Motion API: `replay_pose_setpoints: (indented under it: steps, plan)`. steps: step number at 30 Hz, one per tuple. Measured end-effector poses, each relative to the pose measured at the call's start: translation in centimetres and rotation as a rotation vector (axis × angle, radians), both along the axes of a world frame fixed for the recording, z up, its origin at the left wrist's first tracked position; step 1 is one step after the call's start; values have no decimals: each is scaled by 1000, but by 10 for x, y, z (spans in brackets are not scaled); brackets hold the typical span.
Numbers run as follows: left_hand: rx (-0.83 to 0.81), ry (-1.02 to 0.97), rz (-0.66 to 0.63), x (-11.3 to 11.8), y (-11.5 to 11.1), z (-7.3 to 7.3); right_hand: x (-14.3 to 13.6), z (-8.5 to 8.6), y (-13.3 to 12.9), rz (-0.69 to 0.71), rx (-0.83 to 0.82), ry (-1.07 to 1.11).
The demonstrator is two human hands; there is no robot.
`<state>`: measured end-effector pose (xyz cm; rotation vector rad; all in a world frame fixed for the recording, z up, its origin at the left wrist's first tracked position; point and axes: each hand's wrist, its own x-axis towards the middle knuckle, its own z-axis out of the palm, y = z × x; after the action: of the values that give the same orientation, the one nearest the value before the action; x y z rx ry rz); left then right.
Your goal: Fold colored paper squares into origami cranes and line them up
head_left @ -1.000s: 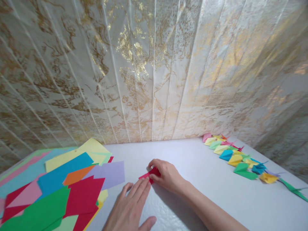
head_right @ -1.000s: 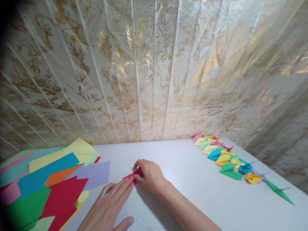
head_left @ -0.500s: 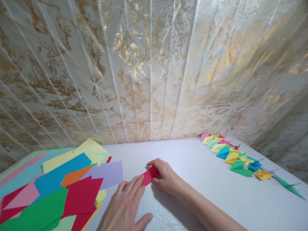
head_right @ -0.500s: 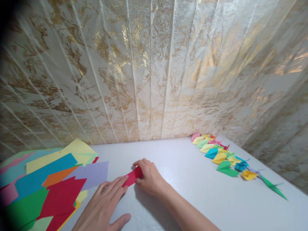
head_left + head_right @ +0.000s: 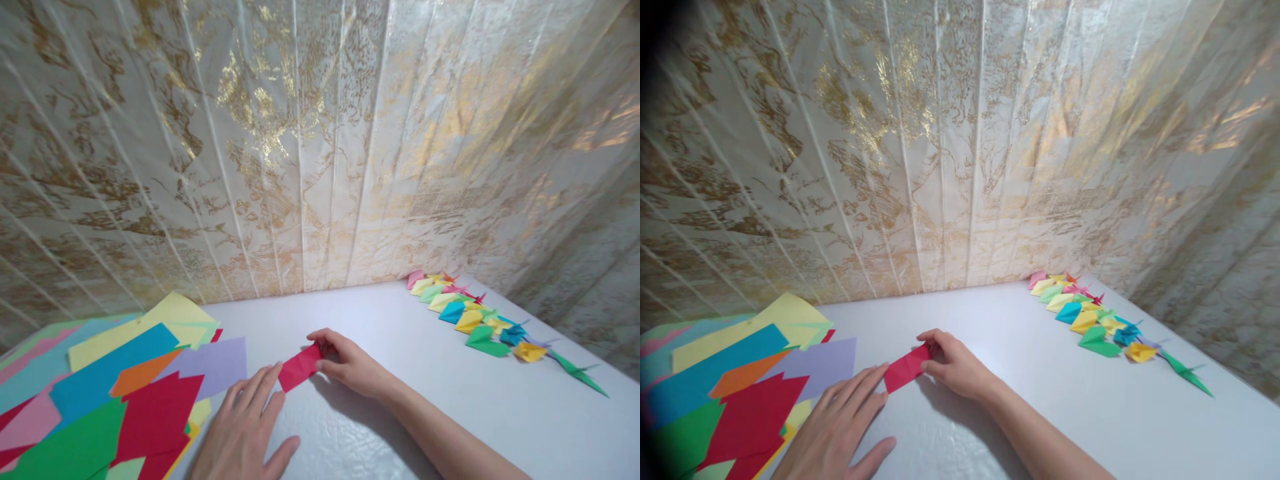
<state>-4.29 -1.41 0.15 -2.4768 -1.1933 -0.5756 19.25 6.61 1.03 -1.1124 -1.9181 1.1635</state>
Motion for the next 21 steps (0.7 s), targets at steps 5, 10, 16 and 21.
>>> replay_pose_setpoints:
  steps: [5,10,16,21]
  plan:
    - [-195,-337,55,0,5,-5,-11,6,-11,-103,73,-50]
    - [-428,-860,133,7,23,7,-16,5,-9,-26,-234,477]
    - [-956,-1213,129,28,41,29,-18,0,-7,48,-350,727]
    - [-1025,-1457,84,31,39,30,-18,-4,-8,27,-323,785]
